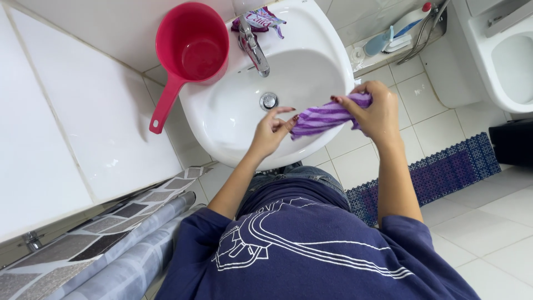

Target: The recorder is cleaning the bathroom sink with a purple cloth and rinsing it under the tap.

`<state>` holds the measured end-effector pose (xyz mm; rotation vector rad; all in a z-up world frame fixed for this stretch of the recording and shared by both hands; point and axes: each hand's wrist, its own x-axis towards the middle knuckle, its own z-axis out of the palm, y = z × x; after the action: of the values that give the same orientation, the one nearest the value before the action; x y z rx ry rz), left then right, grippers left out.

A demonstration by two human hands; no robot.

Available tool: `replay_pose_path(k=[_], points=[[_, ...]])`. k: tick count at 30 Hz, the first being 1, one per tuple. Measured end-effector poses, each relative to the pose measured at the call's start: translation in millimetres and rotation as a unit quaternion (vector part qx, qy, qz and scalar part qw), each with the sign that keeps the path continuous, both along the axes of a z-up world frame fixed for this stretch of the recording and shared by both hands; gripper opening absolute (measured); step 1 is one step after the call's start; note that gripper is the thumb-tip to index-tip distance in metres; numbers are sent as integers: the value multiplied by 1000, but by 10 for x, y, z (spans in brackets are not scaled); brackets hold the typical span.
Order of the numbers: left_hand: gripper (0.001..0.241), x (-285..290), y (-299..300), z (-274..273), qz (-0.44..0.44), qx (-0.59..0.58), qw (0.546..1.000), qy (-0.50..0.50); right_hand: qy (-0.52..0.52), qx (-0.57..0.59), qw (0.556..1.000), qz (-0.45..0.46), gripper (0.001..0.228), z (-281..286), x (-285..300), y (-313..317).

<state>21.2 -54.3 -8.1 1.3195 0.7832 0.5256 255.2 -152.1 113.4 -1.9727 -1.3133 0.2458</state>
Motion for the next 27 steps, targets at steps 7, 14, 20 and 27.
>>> replay_pose_path(k=[7, 14, 20, 27], points=[[38, 192, -245, 143, -82, -73, 994, 13, 44, -162, 986, -27, 37, 260, 186, -131], [39, 368, -367, -261, -114, -21, 986, 116, -23, -132, 987, -88, 72, -1296, 55, -217], [30, 350, -367, -424, -81, 20, 985, 154, 34, -65, 992, -104, 111, -1713, -410, -157], [21, 34, -271, -353, -41, -19, 990, 136, -85, -120, 985, -85, 96, -1885, 319, 479]])
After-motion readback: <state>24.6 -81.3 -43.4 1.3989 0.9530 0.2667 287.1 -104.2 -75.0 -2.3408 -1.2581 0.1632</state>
